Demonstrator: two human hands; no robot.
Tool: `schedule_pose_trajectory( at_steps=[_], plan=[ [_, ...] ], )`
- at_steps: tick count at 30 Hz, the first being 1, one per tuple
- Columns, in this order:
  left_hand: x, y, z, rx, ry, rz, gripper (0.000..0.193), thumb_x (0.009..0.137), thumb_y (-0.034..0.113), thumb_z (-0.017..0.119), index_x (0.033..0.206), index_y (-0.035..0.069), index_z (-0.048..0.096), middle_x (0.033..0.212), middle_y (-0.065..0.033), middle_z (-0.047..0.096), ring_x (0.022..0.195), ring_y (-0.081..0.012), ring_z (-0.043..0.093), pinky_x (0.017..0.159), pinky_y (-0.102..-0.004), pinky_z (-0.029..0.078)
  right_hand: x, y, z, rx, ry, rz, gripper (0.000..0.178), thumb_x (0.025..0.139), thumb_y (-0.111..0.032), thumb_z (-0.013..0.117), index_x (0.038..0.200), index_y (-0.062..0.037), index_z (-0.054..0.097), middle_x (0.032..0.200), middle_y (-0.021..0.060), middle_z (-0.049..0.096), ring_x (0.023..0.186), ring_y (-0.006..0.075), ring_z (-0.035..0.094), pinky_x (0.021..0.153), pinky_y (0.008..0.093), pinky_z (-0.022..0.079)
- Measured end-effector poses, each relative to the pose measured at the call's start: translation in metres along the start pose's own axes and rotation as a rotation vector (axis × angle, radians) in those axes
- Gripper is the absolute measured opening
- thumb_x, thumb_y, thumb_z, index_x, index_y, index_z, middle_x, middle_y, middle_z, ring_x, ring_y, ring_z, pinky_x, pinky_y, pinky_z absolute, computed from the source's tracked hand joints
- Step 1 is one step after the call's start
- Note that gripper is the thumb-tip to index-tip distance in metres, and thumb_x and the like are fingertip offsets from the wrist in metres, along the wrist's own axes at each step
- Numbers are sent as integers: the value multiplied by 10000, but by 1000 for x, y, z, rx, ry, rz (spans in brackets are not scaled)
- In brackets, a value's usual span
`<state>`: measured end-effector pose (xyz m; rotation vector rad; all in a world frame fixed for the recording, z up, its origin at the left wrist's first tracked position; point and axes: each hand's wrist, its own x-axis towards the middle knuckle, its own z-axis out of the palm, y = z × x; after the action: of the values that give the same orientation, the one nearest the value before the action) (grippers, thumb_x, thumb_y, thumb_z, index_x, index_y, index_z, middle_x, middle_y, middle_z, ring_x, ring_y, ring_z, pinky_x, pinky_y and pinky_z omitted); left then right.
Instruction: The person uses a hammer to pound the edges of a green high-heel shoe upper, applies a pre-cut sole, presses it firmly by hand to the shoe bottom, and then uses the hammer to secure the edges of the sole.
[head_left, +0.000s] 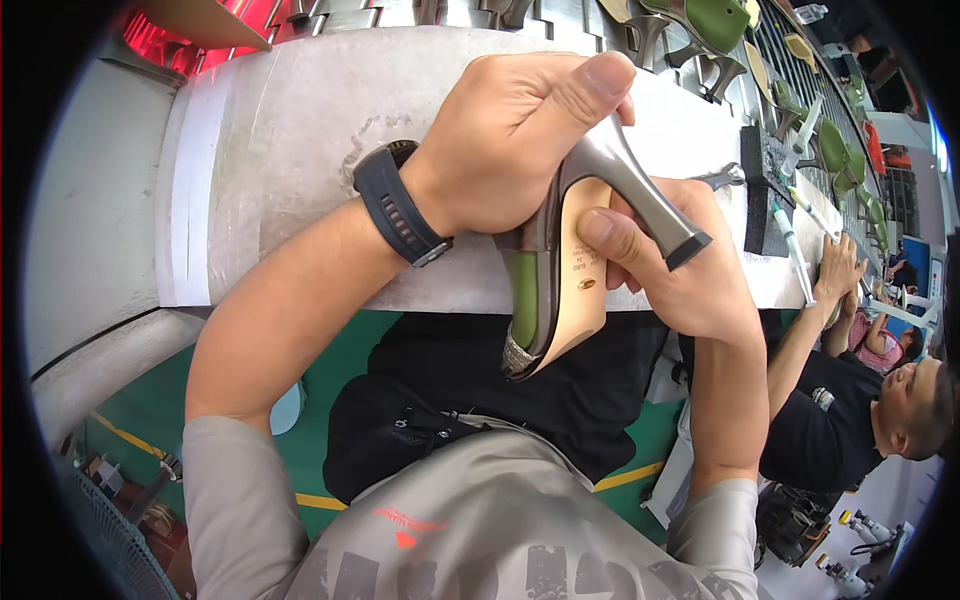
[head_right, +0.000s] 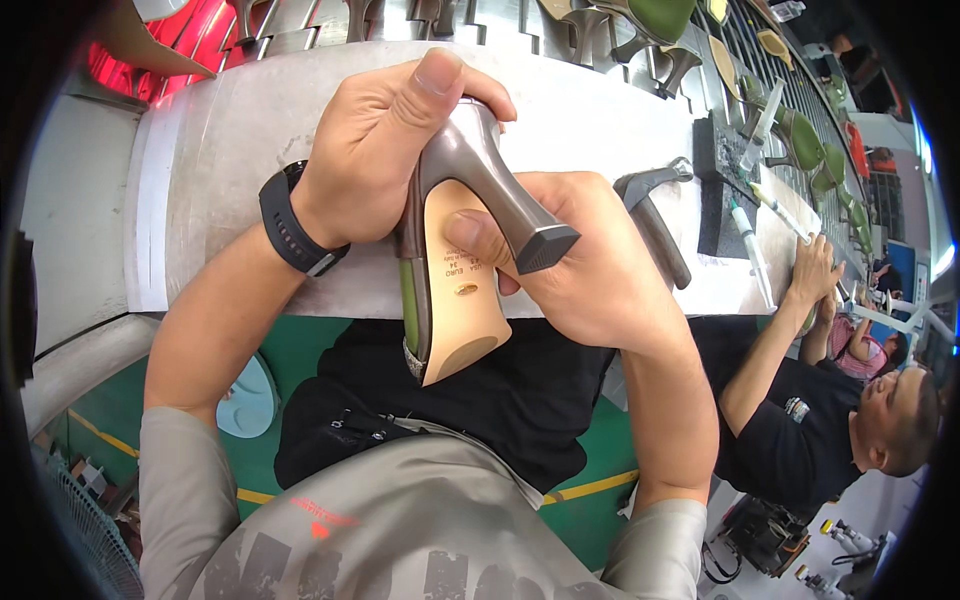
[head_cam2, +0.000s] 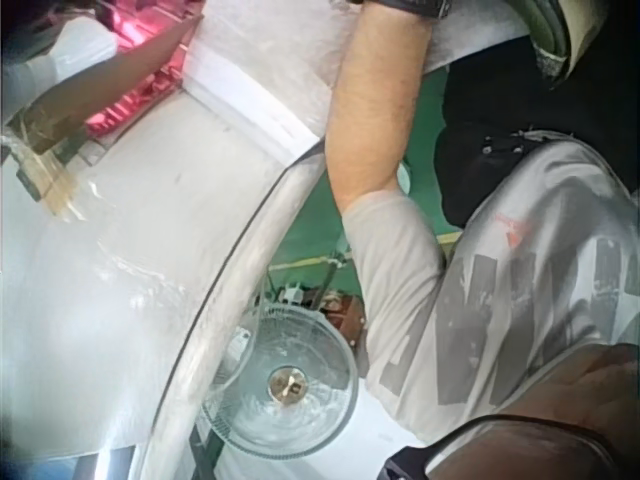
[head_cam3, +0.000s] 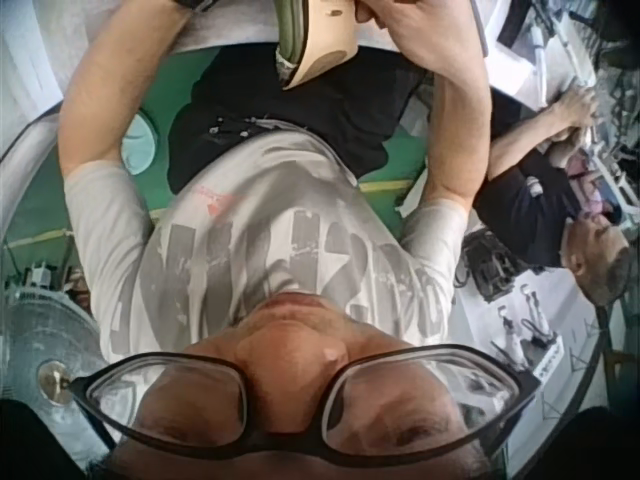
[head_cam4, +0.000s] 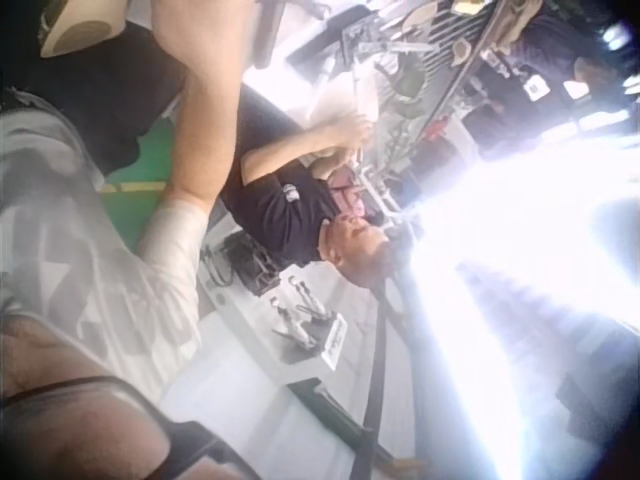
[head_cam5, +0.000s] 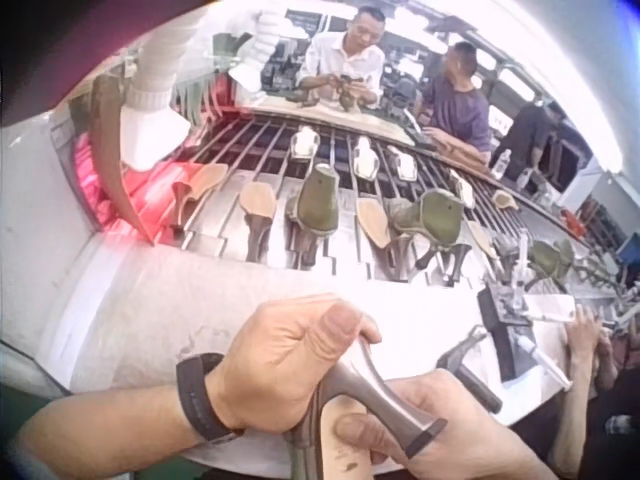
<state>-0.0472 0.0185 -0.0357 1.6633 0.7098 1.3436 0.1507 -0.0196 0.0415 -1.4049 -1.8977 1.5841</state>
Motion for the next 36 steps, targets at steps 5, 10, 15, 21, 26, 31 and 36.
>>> schedule_pose_trajectory(
  at_steps=[5, 10, 15, 21, 26, 31, 36],
  plan=[
    [0, 1, 3, 67, 16, -18, 628, 1150, 483, 406, 994, -26, 738, 881, -61, 692, 804, -121, 589, 738, -281, 474, 6, 1, 6, -3, 46, 21, 429, 1009, -384, 744, 835, 6, 720, 612, -21, 562, 574, 65, 494, 517, 270, 407],
    [4, 6, 5, 150, -13, -116, 623, 1137, 490, 443, 941, -25, 735, 835, -64, 691, 788, -137, 602, 747, -291, 488, 7, 8, 19, 81, 166, -42, 359, 994, -295, 773, 821, 13, 712, 601, -36, 535, 576, 45, 452, 501, 267, 367],
    [8, 6, 8, 158, -8, -132, 591, 1124, 473, 485, 915, -20, 736, 816, -68, 691, 771, -142, 603, 747, -299, 492, 3, 17, 14, -97, 237, -85, 367, 965, -257, 807, 743, -9, 653, 606, -37, 536, 577, 42, 442, 500, 264, 361],
    [6, 9, 11, 165, 45, -128, 564, 1114, 459, 517, 905, -14, 741, 790, -52, 686, 765, -134, 601, 737, -299, 488, 4, 34, 1, 29, 114, -186, 389, 917, -275, 854, 735, -25, 617, 616, -23, 558, 576, 55, 464, 515, 268, 380],
    [5, 4, 15, 170, 119, -101, 568, 1105, 468, 537, 895, -16, 747, 772, -64, 677, 724, -127, 571, 684, -296, 463, 6, 32, 0, 27, 57, -159, 395, 891, -299, 879, 772, -16, 630, 619, -9, 584, 575, 65, 492, 523, 270, 392],
    [8, 10, 21, 188, 133, -140, 579, 1101, 478, 541, 881, -17, 746, 747, -73, 666, 707, -129, 565, 672, -302, 463, 0, 28, 10, 11, 146, -124, 403, 889, -303, 886, 767, -17, 630, 620, -22, 582, 567, 53, 483, 507, 260, 379],
    [9, 7, 22, 169, 173, -189, 551, 1047, 451, 634, 741, -5, 674, 583, -158, 598, 560, -300, 601, 589, -398, 488, 10, 37, 25, -22, 348, -210, 413, 905, -308, 878, 748, -28, 618, 596, -55, 539, 539, 38, 440, 480, 255, 343]
  ],
)
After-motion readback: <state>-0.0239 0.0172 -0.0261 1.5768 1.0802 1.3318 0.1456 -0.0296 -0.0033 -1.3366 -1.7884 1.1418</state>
